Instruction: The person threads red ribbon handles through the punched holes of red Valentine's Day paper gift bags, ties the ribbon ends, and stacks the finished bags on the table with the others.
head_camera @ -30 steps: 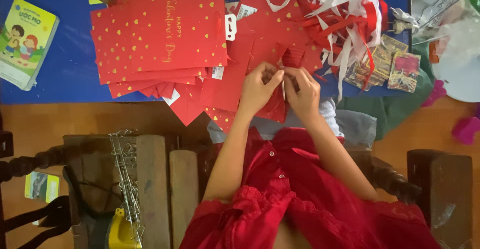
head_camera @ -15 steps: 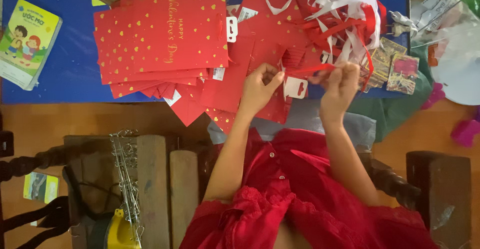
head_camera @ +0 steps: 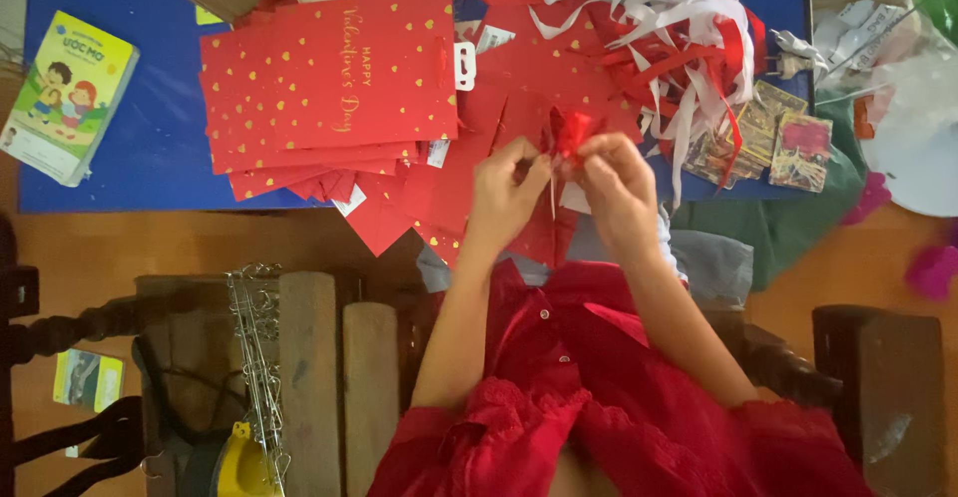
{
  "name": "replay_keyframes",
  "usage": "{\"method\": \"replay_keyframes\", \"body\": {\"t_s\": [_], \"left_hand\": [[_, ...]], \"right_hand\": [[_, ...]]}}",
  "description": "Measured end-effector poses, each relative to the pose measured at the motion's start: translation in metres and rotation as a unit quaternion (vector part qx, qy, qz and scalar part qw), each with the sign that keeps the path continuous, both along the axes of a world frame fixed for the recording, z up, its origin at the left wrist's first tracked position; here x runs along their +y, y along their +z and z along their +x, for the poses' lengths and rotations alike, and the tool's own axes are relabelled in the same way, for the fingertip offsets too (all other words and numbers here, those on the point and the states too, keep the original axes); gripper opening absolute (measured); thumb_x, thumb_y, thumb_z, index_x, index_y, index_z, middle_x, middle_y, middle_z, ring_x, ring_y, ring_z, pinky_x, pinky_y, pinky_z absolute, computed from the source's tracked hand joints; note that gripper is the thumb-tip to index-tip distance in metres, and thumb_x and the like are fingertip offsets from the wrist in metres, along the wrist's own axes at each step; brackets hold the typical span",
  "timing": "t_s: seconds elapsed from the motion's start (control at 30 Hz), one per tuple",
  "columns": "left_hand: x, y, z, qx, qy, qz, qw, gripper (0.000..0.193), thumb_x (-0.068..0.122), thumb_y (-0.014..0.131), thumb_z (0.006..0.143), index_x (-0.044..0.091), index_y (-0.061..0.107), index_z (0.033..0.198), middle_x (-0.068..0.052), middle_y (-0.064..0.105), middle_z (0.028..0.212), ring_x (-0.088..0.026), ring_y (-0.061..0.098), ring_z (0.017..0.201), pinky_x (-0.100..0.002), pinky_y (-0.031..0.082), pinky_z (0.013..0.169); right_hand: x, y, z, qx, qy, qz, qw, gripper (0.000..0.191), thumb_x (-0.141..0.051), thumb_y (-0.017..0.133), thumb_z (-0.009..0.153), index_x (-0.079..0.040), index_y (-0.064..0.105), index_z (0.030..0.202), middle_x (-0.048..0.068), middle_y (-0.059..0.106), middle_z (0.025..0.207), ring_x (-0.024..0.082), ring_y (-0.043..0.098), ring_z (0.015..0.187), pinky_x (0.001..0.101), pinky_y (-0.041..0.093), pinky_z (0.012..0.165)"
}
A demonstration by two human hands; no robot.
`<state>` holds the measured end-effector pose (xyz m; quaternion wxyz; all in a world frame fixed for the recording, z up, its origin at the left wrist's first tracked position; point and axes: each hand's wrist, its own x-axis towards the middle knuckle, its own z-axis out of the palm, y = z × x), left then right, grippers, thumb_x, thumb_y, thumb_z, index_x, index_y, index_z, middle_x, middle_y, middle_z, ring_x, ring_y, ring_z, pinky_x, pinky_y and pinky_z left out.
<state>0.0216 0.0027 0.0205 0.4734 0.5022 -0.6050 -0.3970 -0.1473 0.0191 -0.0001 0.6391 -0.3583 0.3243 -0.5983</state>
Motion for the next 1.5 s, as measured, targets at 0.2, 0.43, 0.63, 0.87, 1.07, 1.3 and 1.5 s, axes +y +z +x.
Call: {"method": "replay_keyframes", "body": {"t_s": [0.2, 0.43, 0.63, 0.87, 1.07, 1.3, 1.5], "left_hand": [[0.022, 0.051, 0.016, 0.004, -0.021, 0.001, 1.000, 0.022, 0.011, 0.066, 0.098, 0.001, 0.058, 0.081, -0.001, 0.061, 0.067, -0.005, 0.058, 0.059, -0.025, 0.045, 0.052], [0.024, 0.070, 0.014, -0.001, 0.002, -0.029, 1.000, 0.024, 0.011, 0.069, 0.098, 0.002, 0.056, 0.080, 0.001, 0.054, 0.067, -0.003, 0.049, 0.062, -0.023, 0.039, 0.054], [0.022, 0.063, 0.019, 0.011, 0.032, 0.000, 0.999, 0.026, 0.012, 0.070, 0.098, 0.003, 0.057, 0.077, 0.002, 0.054, 0.065, -0.003, 0.044, 0.060, -0.022, 0.034, 0.052], [0.024, 0.056, 0.018, 0.020, 0.040, -0.020, 0.999, 0.024, 0.011, 0.071, 0.096, 0.002, 0.056, 0.080, 0.001, 0.055, 0.071, -0.004, 0.047, 0.066, -0.024, 0.040, 0.056], [0.027, 0.064, 0.022, 0.019, 0.007, -0.060, 0.998, 0.012, 0.013, 0.068, 0.102, 0.003, 0.067, 0.096, -0.005, 0.069, 0.103, -0.011, 0.063, 0.090, -0.027, 0.051, 0.078], [0.035, 0.087, 0.015, -0.027, -0.044, 0.003, 0.999, 0.018, 0.019, 0.066, 0.103, 0.007, 0.073, 0.114, -0.006, 0.076, 0.117, -0.015, 0.072, 0.102, -0.027, 0.056, 0.084], [0.071, 0.111, 0.031, 0.028, 0.090, -0.181, 0.979, 0.011, 0.004, 0.063, 0.106, 0.000, 0.070, 0.115, -0.013, 0.074, 0.112, -0.020, 0.071, 0.096, -0.029, 0.058, 0.085]], "right_hand": [[0.014, -0.021, 0.005, 0.411, 0.099, -0.092, 0.902, 0.016, -0.005, 0.065, 0.093, 0.002, 0.067, 0.108, 0.015, 0.071, 0.090, 0.018, 0.065, 0.079, 0.0325, 0.054, 0.071], [0.020, 0.017, 0.006, 0.535, 0.081, -0.179, 0.822, 0.012, -0.001, 0.065, 0.088, -0.001, 0.069, 0.100, 0.018, 0.072, 0.091, 0.028, 0.073, 0.085, 0.0391, 0.056, 0.075], [0.038, 0.074, -0.019, 0.492, -0.114, -0.263, 0.822, 0.031, 0.008, 0.057, 0.095, -0.005, 0.069, 0.120, 0.017, 0.072, 0.120, 0.030, 0.072, 0.097, 0.0360, 0.057, 0.081], [0.034, 0.052, -0.032, 0.623, -0.142, -0.331, 0.694, 0.054, 0.017, 0.059, 0.084, -0.019, 0.082, 0.116, 0.015, 0.056, 0.143, 0.035, 0.055, 0.130, 0.0449, 0.052, 0.108], [0.025, 0.024, -0.029, 0.588, -0.167, -0.388, 0.690, 0.029, -0.007, 0.081, 0.080, -0.016, 0.081, 0.108, 0.021, 0.042, 0.152, 0.041, 0.041, 0.141, 0.0510, 0.045, 0.115], [0.025, 0.025, -0.031, 0.560, -0.177, -0.441, 0.679, 0.016, -0.008, 0.084, 0.074, -0.003, 0.070, 0.079, 0.023, 0.061, 0.139, 0.041, 0.053, 0.136, 0.0576, 0.042, 0.118], [0.022, -0.004, -0.052, 0.438, -0.293, -0.401, 0.749, 0.026, -0.011, 0.081, 0.082, -0.002, 0.057, 0.074, 0.020, 0.075, 0.103, 0.031, 0.072, 0.108, 0.0500, 0.055, 0.096]]}}
